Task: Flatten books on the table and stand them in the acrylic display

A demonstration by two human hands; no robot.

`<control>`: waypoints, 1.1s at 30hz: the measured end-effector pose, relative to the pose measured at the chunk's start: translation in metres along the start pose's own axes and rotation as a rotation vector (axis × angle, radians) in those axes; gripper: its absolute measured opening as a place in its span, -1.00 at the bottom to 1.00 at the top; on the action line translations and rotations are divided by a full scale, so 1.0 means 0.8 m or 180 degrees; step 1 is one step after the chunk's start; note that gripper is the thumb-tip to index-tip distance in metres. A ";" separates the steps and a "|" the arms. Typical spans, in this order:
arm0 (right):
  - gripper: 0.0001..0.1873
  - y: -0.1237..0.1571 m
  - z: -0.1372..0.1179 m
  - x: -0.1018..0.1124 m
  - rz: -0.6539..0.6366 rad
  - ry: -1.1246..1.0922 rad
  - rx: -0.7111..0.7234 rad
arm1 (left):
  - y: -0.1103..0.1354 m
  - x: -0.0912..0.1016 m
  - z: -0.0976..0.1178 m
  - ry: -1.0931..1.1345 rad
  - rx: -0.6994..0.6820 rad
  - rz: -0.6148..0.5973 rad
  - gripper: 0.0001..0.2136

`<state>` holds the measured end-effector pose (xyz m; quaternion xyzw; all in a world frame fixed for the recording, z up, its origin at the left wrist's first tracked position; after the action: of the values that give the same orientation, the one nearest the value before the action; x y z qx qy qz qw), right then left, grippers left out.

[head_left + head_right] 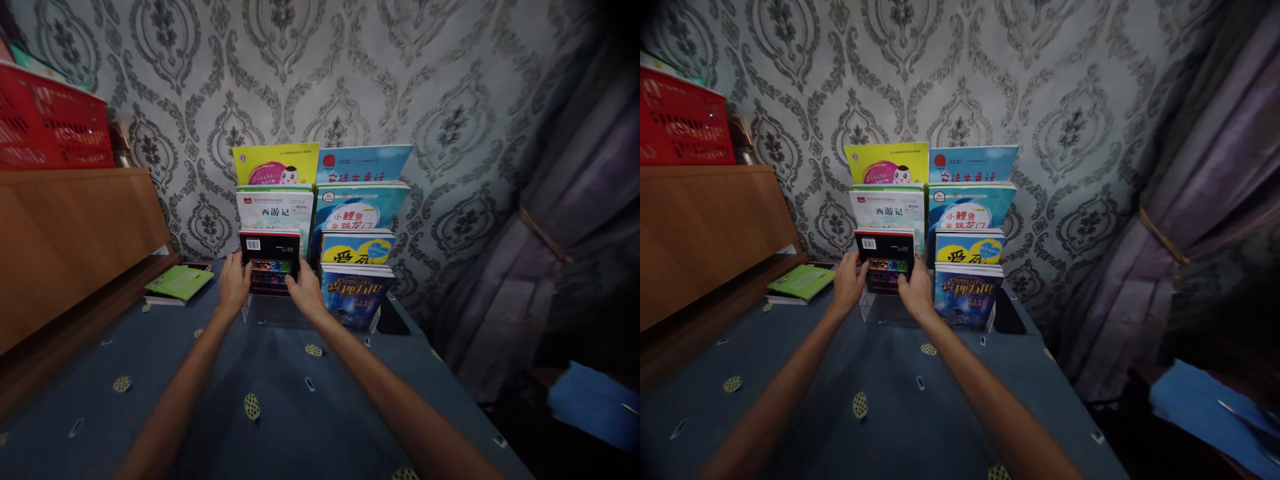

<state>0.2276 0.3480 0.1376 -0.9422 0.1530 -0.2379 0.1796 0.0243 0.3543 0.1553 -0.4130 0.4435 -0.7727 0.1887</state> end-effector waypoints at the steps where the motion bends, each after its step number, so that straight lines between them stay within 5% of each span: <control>1: -0.38 -0.001 0.002 -0.001 -0.0006 0.0017 -0.0012 | 0.000 0.000 0.000 0.0005 0.0008 0.0006 -0.78; 33: -0.31 0.000 0.013 -0.007 0.0216 0.0032 0.0082 | 0.005 0.004 0.004 0.0180 0.0032 0.0268 -0.77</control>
<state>0.2279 0.3528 0.1268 -0.9329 0.1827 -0.2383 0.1990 0.0243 0.3485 0.1543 -0.3711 0.4617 -0.7777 0.2105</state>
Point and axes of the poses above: each hand's wrist, its own y-axis away from the middle knuckle, its own x-axis out of the back of the hand, z = x × y, the point moved 10 cm from there along -y, towards the middle knuckle, and after that the axes turned 11 degrees about -x, right-handed, at the moved point
